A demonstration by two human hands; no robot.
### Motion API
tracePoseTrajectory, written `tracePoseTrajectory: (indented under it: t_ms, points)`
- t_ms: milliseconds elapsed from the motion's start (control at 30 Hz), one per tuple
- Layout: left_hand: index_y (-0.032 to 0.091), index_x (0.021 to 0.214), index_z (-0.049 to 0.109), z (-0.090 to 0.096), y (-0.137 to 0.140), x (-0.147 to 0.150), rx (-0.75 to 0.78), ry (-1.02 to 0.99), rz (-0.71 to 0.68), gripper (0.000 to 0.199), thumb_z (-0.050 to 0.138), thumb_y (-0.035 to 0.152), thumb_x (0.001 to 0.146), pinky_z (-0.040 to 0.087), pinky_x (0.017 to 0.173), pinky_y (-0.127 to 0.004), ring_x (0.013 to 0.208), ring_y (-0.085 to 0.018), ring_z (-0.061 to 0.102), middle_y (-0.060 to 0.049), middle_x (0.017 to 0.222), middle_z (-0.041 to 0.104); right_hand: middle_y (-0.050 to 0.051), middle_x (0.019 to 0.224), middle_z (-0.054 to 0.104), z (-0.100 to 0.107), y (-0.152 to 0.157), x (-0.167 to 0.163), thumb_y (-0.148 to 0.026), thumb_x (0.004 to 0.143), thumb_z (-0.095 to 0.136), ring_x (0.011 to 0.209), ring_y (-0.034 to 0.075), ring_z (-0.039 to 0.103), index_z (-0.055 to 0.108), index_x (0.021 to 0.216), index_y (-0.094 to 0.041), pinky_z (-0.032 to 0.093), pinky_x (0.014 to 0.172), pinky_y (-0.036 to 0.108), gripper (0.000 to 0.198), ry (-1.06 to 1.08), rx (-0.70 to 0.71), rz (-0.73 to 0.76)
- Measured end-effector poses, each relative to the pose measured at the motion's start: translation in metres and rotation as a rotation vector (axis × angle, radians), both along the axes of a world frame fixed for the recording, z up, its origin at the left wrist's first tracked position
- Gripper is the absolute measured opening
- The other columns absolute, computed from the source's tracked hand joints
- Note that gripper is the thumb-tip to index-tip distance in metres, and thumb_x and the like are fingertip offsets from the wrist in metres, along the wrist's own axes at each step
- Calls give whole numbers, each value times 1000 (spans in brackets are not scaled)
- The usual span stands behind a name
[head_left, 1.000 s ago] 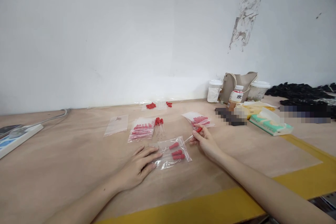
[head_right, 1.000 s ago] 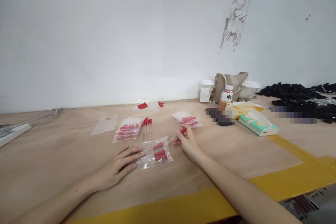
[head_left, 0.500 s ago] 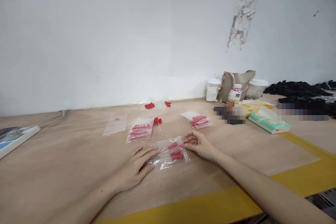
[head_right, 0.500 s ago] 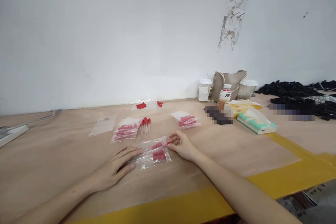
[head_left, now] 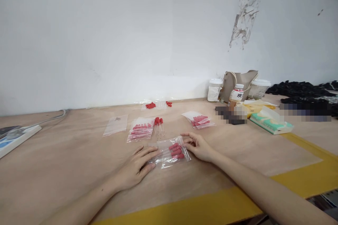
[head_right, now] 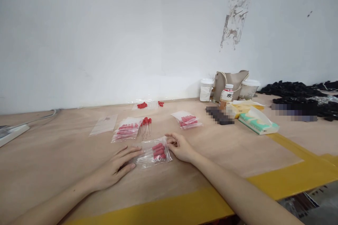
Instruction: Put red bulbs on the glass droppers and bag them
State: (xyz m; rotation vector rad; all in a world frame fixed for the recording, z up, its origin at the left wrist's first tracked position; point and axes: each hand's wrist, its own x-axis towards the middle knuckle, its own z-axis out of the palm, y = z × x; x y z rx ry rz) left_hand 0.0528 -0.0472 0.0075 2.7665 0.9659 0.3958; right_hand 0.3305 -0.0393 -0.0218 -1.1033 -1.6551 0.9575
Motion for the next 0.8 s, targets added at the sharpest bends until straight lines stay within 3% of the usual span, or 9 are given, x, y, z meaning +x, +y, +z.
tracePoseTrajectory:
  t_ms: [133, 233, 367, 467, 600, 800]
  points:
    - [35, 126, 41, 1, -1, 0, 4, 29, -12, 35, 35, 30, 91, 25, 103, -43, 122, -19, 34, 1, 132, 40, 3, 77, 61, 9, 19, 9, -21, 70, 54, 65, 11, 56, 52, 101, -12, 43, 61, 23, 32, -98, 1, -176]
    - [34, 127, 39, 1, -1, 0, -1, 49, -9, 36, 34, 30, 91, 22, 104, -44, 123, -19, 33, 1, 133, 40, 2, 70, 62, 19, 45, 5, -19, 66, 57, 63, 11, 55, 60, 86, -13, 42, 59, 21, 21, -312, -54, -278]
    - [33, 127, 39, 3, -1, 0, 5, 48, -16, 36, 33, 31, 92, 23, 104, -43, 123, -19, 33, 0, 133, 39, 0, 63, 63, 38, 70, -24, -21, 63, 58, 63, 12, 57, 64, 74, -16, 41, 58, 21, 13, -441, -87, -312]
    - [32, 127, 38, 3, -2, 0, -10, 41, -12, 36, 33, 31, 92, 21, 105, -44, 123, -19, 33, 0, 133, 40, 1, 57, 62, 59, 75, -52, -27, 67, 56, 62, 15, 58, 65, 66, -20, 40, 57, 23, 12, -571, -117, -385]
    - [30, 127, 37, 1, -2, 0, -35, 21, 5, 36, 34, 33, 91, 19, 106, -44, 123, -18, 35, 0, 130, 44, 7, 63, 64, 80, 77, -77, -23, 64, 59, 70, 21, 60, 65, 61, -19, 40, 57, 26, 8, -696, -158, -418]
    - [29, 129, 36, 0, -2, 0, -37, 19, -13, 37, 33, 32, 92, 19, 106, -44, 123, -18, 34, -2, 132, 42, 14, 70, 64, 72, 95, -82, -15, 57, 62, 78, 29, 59, 62, 62, -15, 41, 59, 30, 6, -665, -134, -392]
